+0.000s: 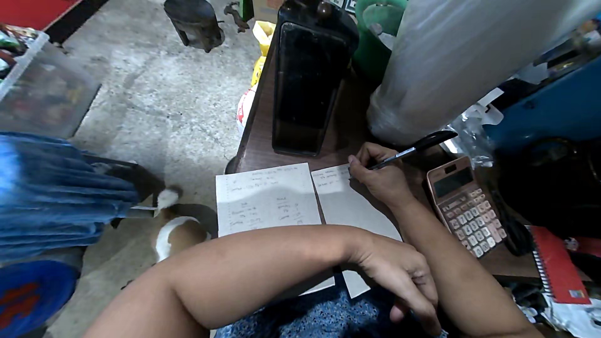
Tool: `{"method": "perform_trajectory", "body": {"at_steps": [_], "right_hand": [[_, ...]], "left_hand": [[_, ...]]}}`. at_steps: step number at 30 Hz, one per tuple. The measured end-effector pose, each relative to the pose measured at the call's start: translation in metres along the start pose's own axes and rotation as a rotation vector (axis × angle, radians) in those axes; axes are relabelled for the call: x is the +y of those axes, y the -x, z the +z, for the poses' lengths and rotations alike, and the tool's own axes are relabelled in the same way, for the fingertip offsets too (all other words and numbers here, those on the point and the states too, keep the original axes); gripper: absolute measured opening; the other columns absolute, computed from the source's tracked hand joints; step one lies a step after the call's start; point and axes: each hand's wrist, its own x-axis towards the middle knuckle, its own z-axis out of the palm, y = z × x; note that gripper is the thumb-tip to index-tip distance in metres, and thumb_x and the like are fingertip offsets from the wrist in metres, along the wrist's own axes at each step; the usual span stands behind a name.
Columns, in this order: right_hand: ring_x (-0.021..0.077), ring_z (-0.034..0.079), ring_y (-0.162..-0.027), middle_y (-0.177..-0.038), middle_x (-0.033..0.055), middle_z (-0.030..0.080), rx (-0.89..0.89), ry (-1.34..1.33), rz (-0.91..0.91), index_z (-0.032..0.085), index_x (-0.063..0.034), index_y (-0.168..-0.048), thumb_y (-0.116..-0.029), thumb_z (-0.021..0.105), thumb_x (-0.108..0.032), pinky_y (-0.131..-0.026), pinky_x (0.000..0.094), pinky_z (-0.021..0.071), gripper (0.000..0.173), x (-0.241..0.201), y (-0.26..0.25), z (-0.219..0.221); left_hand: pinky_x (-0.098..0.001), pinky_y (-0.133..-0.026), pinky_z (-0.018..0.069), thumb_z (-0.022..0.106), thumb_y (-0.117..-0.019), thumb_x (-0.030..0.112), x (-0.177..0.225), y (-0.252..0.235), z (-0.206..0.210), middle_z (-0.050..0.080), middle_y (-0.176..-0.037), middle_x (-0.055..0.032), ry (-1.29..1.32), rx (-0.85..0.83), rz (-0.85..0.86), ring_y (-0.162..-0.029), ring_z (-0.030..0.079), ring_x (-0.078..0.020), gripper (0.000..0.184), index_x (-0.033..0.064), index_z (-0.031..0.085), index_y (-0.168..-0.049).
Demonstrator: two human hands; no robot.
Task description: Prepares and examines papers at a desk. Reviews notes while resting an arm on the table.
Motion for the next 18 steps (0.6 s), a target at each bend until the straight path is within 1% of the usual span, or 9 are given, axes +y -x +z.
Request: {"method": "perform_trajectory", "body": {"at_steps": [2,4,6,10,12,14,18], "right_hand": [[-0.0020,0.048,-0.051,-0.062,-0.0061,0.053,0.013,-0.001,-0.001,0.053,-0.0115,-0.067,-0.0881,0.068,-0.001,-0.047,0.0122,0.0407,0.027,0.001,0.000,0.000],[-0.0019,0.048,-0.052,-0.063,-0.0060,0.053,0.007,0.007,0.004,0.053,-0.0114,-0.067,-0.0891,0.068,-0.002,-0.048,0.0121,0.0411,0.028,-0.001,0.000,0.000],[-0.0023,0.048,-0.053,-0.064,-0.0065,0.053,-0.005,0.036,0.009,0.053,-0.0124,-0.067,-0.0895,0.068,-0.003,-0.048,0.0117,0.0410,0.028,-0.002,0.001,-0.001],[-0.0038,0.048,-0.054,-0.065,-0.0085,0.053,0.010,0.056,0.032,0.053,-0.0142,-0.067,-0.0888,0.068,-0.003,-0.050,0.0111,0.0419,0.029,-0.004,0.000,0.000],[-0.0037,0.049,-0.054,-0.065,-0.0084,0.053,0.017,0.041,0.028,0.052,-0.0144,-0.066,-0.0882,0.068,-0.002,-0.051,0.0112,0.0420,0.029,-0.003,0.000,-0.001],[-0.0030,0.049,-0.054,-0.064,-0.0084,0.053,0.012,0.026,0.026,0.052,-0.0148,-0.065,-0.0875,0.067,-0.002,-0.050,0.0122,0.0413,0.030,-0.002,0.000,-0.002],[-0.0036,0.048,-0.053,-0.063,-0.0090,0.053,0.026,0.011,0.005,0.051,-0.0151,-0.065,-0.0876,0.067,-0.002,-0.050,0.0111,0.0413,0.031,-0.001,0.000,-0.002]], "left_hand": [[-0.0205,-0.050,0.0418,0.066,-0.0979,0.013,0.001,0.001,0.000,0.057,-0.059,-0.0010,0.022,-0.002,-0.024,-0.050,0.051,-0.0030,0.026,-0.0032,0.068,-0.078],[-0.0200,-0.049,0.0418,0.064,-0.0973,0.010,-0.002,0.001,0.003,0.056,-0.059,-0.0006,0.058,0.020,-0.010,-0.049,0.050,-0.0021,0.025,-0.0028,0.066,-0.076],[-0.0193,-0.050,0.0411,0.062,-0.0969,0.008,-0.004,0.000,0.006,0.057,-0.060,-0.0007,0.080,0.053,0.006,-0.050,0.050,-0.0013,0.023,-0.0038,0.066,-0.078],[-0.0177,-0.052,0.0403,0.064,-0.0983,0.014,-0.013,-0.002,0.014,0.056,-0.060,0.0002,0.064,0.126,0.097,-0.050,0.048,0.0010,0.028,-0.0052,0.065,-0.078],[-0.0167,-0.051,0.0405,0.063,-0.0986,0.013,-0.014,-0.003,0.015,0.057,-0.061,0.0004,0.073,0.132,0.092,-0.050,0.048,0.0022,0.027,-0.0055,0.066,-0.079],[-0.0176,-0.053,0.0405,0.061,-0.0999,0.012,-0.009,-0.002,0.014,0.059,-0.064,-0.0001,0.067,0.116,0.045,-0.052,0.048,0.0017,0.027,-0.0058,0.067,-0.081],[-0.0174,-0.052,0.0399,0.060,-0.0996,0.009,-0.007,-0.002,0.013,0.057,-0.062,0.0006,0.081,0.102,0.034,-0.051,0.048,0.0017,0.026,-0.0050,0.066,-0.079]]}}
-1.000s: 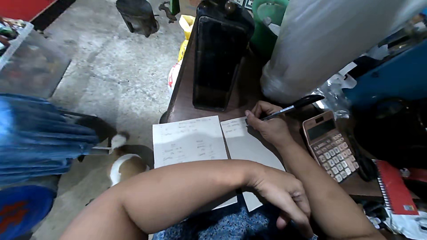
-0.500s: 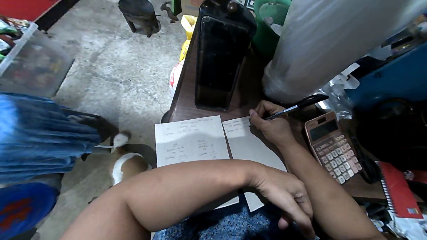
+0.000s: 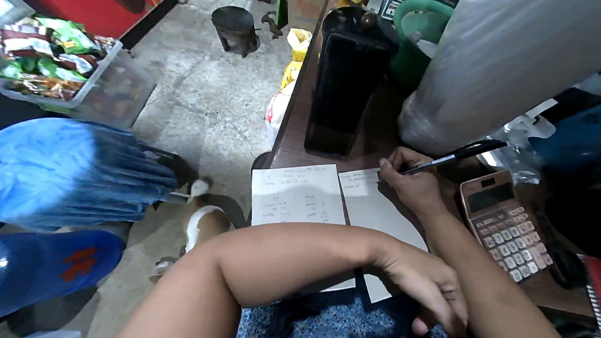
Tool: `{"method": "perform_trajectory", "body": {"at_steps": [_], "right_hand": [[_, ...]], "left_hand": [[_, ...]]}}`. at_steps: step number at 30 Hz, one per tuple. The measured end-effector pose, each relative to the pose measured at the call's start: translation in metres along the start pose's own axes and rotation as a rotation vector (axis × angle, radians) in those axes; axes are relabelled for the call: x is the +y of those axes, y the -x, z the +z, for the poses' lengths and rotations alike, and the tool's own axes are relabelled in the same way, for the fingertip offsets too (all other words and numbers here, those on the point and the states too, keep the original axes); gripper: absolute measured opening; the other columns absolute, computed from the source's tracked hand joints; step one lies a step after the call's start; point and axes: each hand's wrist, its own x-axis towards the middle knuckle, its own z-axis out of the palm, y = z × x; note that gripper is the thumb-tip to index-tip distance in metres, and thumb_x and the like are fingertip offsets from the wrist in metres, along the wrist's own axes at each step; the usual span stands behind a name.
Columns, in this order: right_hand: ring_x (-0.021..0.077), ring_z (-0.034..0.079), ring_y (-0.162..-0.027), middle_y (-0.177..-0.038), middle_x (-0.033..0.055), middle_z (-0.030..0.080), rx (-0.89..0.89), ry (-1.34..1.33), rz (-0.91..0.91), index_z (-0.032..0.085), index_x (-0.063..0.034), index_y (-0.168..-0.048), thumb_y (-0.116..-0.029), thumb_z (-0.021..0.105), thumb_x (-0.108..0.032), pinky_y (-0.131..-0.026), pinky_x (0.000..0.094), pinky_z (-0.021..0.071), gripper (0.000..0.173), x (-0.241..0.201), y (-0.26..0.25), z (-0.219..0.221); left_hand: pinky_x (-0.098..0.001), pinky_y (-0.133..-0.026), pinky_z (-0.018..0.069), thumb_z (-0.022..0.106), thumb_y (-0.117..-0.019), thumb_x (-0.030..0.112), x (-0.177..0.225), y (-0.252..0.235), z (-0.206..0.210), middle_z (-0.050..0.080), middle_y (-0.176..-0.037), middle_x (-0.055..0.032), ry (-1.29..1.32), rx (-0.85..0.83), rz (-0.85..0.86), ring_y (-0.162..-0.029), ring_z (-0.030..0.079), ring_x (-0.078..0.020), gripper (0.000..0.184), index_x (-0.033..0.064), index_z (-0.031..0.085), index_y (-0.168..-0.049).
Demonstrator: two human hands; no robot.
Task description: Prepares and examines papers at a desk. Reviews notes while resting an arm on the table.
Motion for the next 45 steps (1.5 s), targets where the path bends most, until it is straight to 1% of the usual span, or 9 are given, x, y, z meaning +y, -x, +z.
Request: {"method": "perform_trajectory", "body": {"at_steps": [4,6,9,14,20,23,27,34,45], "right_hand": [[-0.0030,0.049,-0.056,-0.065,-0.0062,0.053,-0.014,0.062,-0.060,0.053,-0.0110,-0.066,-0.0874,0.067,-0.002,-0.052,0.0111,0.0416,0.028,0.000,0.001,0.000],[-0.0027,0.049,-0.056,-0.066,-0.0059,0.054,-0.010,0.063,-0.041,0.054,-0.0107,-0.067,-0.0873,0.069,-0.002,-0.051,0.0115,0.0413,0.027,0.001,0.001,-0.002],[-0.0022,0.049,-0.053,-0.064,-0.0058,0.054,0.005,0.016,-0.006,0.054,-0.0107,-0.068,-0.0879,0.069,-0.001,-0.049,0.0120,0.0420,0.027,0.002,0.001,-0.003],[-0.0016,0.046,-0.051,-0.062,-0.0060,0.052,-0.018,0.000,-0.007,0.053,-0.0113,-0.067,-0.0892,0.067,-0.002,-0.047,0.0125,0.0387,0.028,0.002,0.000,-0.003],[-0.0009,0.045,-0.050,-0.060,-0.0059,0.051,-0.017,-0.015,-0.007,0.051,-0.0121,-0.065,-0.0884,0.067,-0.002,-0.046,0.0132,0.0363,0.030,0.003,0.000,-0.003],[-0.0015,0.047,-0.050,-0.061,-0.0056,0.052,-0.013,-0.023,-0.021,0.053,-0.0113,-0.067,-0.0896,0.067,-0.001,-0.046,0.0121,0.0397,0.029,0.004,-0.001,-0.003],[-0.0012,0.046,-0.054,-0.064,-0.0054,0.051,-0.014,-0.018,-0.052,0.051,-0.0111,-0.066,-0.0889,0.066,-0.001,-0.049,0.0125,0.0374,0.029,0.004,-0.001,-0.003],[-0.0022,0.042,-0.052,-0.061,-0.0064,0.048,-0.009,-0.014,-0.048,0.049,-0.0120,-0.064,-0.0873,0.066,0.000,-0.047,0.0117,0.0339,0.031,0.004,-0.001,-0.003],[-0.0019,0.046,-0.050,-0.062,-0.0059,0.052,0.019,-0.030,-0.034,0.053,-0.0118,-0.068,-0.0916,0.064,-0.002,-0.046,0.0117,0.0384,0.028,0.003,-0.001,-0.004]], "left_hand": [[-0.0174,-0.049,0.0414,0.061,-0.0988,0.009,0.001,0.001,-0.003,0.056,-0.059,0.0012,0.040,-0.016,-0.013,-0.048,0.049,0.0003,0.024,-0.0031,0.066,-0.079],[-0.0175,-0.048,0.0426,0.062,-0.0950,0.007,0.001,0.001,-0.004,0.058,-0.060,0.0004,0.044,-0.024,-0.011,-0.049,0.051,0.0001,0.020,-0.0029,0.066,-0.078],[-0.0188,-0.048,0.0421,0.067,-0.0954,0.011,0.000,0.000,-0.005,0.057,-0.058,0.0010,-0.001,-0.037,0.014,-0.049,0.051,-0.0010,0.024,-0.0012,0.067,-0.075],[-0.0202,-0.051,0.0433,0.063,-0.0984,0.013,0.009,0.002,-0.010,0.058,-0.061,0.0003,-0.021,-0.104,-0.055,-0.052,0.052,-0.0018,0.023,-0.0026,0.070,-0.082],[-0.0194,-0.051,0.0414,0.064,-0.0976,0.012,0.010,0.001,-0.012,0.056,-0.060,0.0003,-0.025,-0.120,-0.041,-0.051,0.051,-0.0014,0.024,-0.0028,0.069,-0.080],[-0.0204,-0.052,0.0421,0.064,-0.0977,0.012,0.010,0.001,-0.012,0.058,-0.061,-0.0007,-0.049,-0.121,-0.031,-0.052,0.051,-0.0021,0.023,-0.0032,0.069,-0.080],[-0.0213,-0.052,0.0415,0.065,-0.0978,0.012,0.011,0.000,-0.012,0.057,-0.060,-0.0004,-0.069,-0.121,-0.042,-0.052,0.050,-0.0026,0.024,-0.0021,0.070,-0.079],[-0.0210,-0.051,0.0418,0.064,-0.0986,0.012,0.012,0.001,-0.013,0.058,-0.061,-0.0012,-0.077,-0.121,-0.046,-0.052,0.051,-0.0027,0.025,-0.0027,0.069,-0.080],[-0.0200,-0.051,0.0411,0.065,-0.0973,0.012,0.009,0.000,-0.013,0.058,-0.060,-0.0013,-0.068,-0.115,-0.009,-0.051,0.050,-0.0019,0.024,-0.0034,0.069,-0.079]]}}
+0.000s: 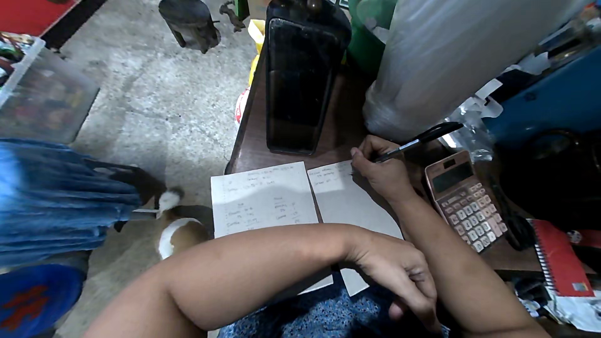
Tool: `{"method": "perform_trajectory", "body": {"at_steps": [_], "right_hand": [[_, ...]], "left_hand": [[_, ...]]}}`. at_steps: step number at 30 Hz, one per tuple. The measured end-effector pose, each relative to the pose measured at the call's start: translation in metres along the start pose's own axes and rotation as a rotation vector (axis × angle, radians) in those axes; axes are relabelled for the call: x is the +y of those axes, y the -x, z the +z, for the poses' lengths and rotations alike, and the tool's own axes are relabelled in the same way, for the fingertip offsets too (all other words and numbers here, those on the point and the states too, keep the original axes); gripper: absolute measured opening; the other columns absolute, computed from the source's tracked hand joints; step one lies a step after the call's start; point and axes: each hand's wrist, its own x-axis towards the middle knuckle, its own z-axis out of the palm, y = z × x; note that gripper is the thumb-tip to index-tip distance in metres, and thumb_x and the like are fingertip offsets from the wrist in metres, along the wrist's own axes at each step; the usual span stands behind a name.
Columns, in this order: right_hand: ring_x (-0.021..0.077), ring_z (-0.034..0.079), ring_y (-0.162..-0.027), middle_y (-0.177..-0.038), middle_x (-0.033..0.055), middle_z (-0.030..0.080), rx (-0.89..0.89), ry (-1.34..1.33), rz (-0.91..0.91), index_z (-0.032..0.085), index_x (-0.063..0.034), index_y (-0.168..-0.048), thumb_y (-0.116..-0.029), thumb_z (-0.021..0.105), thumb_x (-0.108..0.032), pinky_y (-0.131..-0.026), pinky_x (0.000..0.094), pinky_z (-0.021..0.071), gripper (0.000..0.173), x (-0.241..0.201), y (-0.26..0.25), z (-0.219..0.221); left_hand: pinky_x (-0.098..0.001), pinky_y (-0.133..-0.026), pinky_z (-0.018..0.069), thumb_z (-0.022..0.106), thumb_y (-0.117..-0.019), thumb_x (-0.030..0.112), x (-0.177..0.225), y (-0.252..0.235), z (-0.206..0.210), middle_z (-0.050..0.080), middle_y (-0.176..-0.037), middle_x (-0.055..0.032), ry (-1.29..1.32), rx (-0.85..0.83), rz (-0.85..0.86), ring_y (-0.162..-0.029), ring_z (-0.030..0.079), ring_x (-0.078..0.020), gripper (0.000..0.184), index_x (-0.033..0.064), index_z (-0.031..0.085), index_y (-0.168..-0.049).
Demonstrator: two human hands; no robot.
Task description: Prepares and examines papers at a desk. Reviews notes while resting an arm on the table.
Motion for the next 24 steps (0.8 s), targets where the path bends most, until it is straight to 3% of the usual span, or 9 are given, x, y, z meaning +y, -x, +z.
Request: {"method": "perform_trajectory", "body": {"at_steps": [7,16,24], "right_hand": [[-0.0022,0.040,-0.048,-0.058,-0.0089,0.044,0.161,0.027,0.061,0.047,-0.0163,-0.067,-0.0945,0.061,-0.004,-0.046,0.0121,0.0348,0.033,-0.0017,-0.0033,-0.0038],[-0.0016,0.039,-0.047,-0.057,-0.0085,0.044,0.108,0.090,0.059,0.048,-0.0159,-0.066,-0.0929,0.063,-0.006,-0.045,0.0129,0.0328,0.033,0.0001,-0.0036,-0.0090],[-0.0020,0.043,-0.048,-0.059,-0.0074,0.051,0.046,0.064,0.024,0.050,-0.0144,-0.065,-0.0885,0.067,-0.003,-0.044,0.0126,0.0352,0.032,-0.0011,-0.0013,-0.0035]], "left_hand": [[-0.0216,-0.052,0.0436,0.064,-0.0979,0.012,0.0013,0.0007,-0.0009,0.060,-0.063,-0.0021,0.016,-0.015,-0.026,-0.053,0.053,-0.0032,0.023,-0.0036,0.070,-0.082],[-0.0215,-0.051,0.0430,0.064,-0.0980,0.011,-0.0009,0.0004,0.0004,0.058,-0.060,-0.0016,0.015,-0.006,-0.013,-0.051,0.052,-0.0036,0.025,-0.0028,0.068,-0.078],[-0.0216,-0.051,0.0431,0.063,-0.0990,0.012,-0.0005,0.0002,0.0004,0.057,-0.060,-0.0014,0.020,-0.009,-0.026,-0.051,0.052,-0.0035,0.026,-0.0030,0.068,-0.079]]}}
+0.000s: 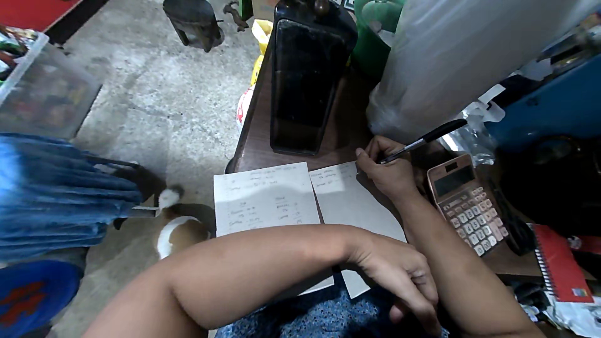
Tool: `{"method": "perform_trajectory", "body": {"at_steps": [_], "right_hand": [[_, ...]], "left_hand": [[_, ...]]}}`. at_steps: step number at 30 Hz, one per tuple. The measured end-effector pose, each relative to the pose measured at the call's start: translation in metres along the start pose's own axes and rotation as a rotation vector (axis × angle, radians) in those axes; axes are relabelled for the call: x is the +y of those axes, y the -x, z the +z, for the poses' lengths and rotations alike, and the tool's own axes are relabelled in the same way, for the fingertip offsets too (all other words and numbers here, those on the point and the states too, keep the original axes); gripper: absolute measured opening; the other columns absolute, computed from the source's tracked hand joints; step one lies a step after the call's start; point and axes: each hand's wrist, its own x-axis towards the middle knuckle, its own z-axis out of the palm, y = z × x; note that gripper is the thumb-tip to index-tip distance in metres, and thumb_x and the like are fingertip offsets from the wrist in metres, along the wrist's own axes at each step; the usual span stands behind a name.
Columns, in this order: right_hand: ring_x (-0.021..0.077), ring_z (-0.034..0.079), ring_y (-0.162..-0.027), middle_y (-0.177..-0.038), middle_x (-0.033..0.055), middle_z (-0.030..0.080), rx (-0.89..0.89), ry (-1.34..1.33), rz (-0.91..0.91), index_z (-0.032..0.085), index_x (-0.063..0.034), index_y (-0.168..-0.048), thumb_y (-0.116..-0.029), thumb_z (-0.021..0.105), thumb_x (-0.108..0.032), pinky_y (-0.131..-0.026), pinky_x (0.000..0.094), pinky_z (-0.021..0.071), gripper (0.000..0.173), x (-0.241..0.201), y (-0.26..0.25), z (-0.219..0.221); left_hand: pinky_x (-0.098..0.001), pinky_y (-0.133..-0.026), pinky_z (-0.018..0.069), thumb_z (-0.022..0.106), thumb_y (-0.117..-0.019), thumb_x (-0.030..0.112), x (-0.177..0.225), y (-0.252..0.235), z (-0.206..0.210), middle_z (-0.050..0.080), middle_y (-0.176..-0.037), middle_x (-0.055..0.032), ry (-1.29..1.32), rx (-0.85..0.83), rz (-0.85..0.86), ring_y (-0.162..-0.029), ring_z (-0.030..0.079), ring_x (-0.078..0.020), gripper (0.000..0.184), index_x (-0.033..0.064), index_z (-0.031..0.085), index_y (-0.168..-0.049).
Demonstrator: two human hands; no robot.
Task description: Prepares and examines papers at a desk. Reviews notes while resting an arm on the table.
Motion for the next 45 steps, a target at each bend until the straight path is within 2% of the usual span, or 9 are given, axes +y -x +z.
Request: {"method": "perform_trajectory", "body": {"at_steps": [6,12,26,32,41,45], "right_hand": [[-0.0023,0.043,-0.051,-0.061,-0.0072,0.050,-0.008,-0.009,-0.045,0.049,-0.0139,-0.065,-0.0882,0.067,-0.002,-0.046,0.0121,0.0346,0.032,-0.0001,0.0012,0.0024],[-0.0013,0.040,-0.050,-0.059,-0.0075,0.047,0.032,0.027,0.027,0.048,-0.0150,-0.065,-0.0918,0.066,-0.005,-0.047,0.0128,0.0325,0.033,-0.0022,-0.0006,0.0003],[-0.0019,0.039,-0.048,-0.057,-0.0092,0.043,0.051,0.035,0.059,0.048,-0.0164,-0.066,-0.0938,0.063,-0.007,-0.046,0.0130,0.0323,0.033,0.0003,-0.0025,-0.0013],[-0.0013,0.042,-0.048,-0.057,-0.0084,0.046,0.047,0.040,0.057,0.048,-0.0163,-0.066,-0.0940,0.062,-0.008,-0.046,0.0133,0.0344,0.032,0.0004,-0.0028,-0.0014],[-0.0015,0.040,-0.047,-0.057,-0.0087,0.045,0.057,0.038,0.034,0.049,-0.0161,-0.065,-0.0937,0.064,-0.008,-0.045,0.0131,0.0324,0.033,-0.0014,-0.0020,-0.0003],[-0.0026,0.044,-0.049,-0.059,-0.0087,0.052,0.026,-0.032,0.009,0.051,-0.0155,-0.066,-0.0902,0.069,-0.005,-0.045,0.0119,0.0348,0.032,-0.0024,-0.0007,0.0006]], "left_hand": [[-0.0208,-0.052,0.0430,0.064,-0.0981,0.012,0.0002,0.0000,-0.0006,0.058,-0.061,-0.0011,-0.007,-0.002,0.010,-0.052,0.052,-0.0027,0.025,-0.0028,0.068,-0.079],[-0.0211,-0.052,0.0436,0.065,-0.0983,0.012,-0.0001,-0.0001,-0.0001,0.059,-0.060,-0.0011,-0.006,0.005,0.002,-0.051,0.052,-0.0030,0.025,-0.0022,0.069,-0.079],[-0.0209,-0.050,0.0429,0.064,-0.0986,0.013,-0.0012,0.0007,0.0014,0.057,-0.060,-0.0007,0.025,0.027,0.004,-0.051,0.052,-0.0029,0.026,-0.0026,0.067,-0.078],[-0.0205,-0.050,0.0417,0.065,-0.0984,0.013,-0.0010,0.0000,0.0013,0.057,-0.059,-0.0005,0.009,0.028,0.004,-0.050,0.050,-0.0025,0.026,-0.0033,0.068,-0.078],[-0.0208,-0.050,0.0406,0.065,-0.0980,0.012,-0.0014,-0.0002,0.0018,0.057,-0.059,0.0000,-0.003,0.037,0.015,-0.050,0.050,-0.0020,0.026,-0.0024,0.068,-0.076],[-0.0212,-0.050,0.0414,0.064,-0.0976,0.011,-0.0038,-0.0002,0.0016,0.056,-0.059,-0.0002,0.010,0.027,0.035,-0.050,0.050,-0.0025,0.026,-0.0025,0.068,-0.076]]}}
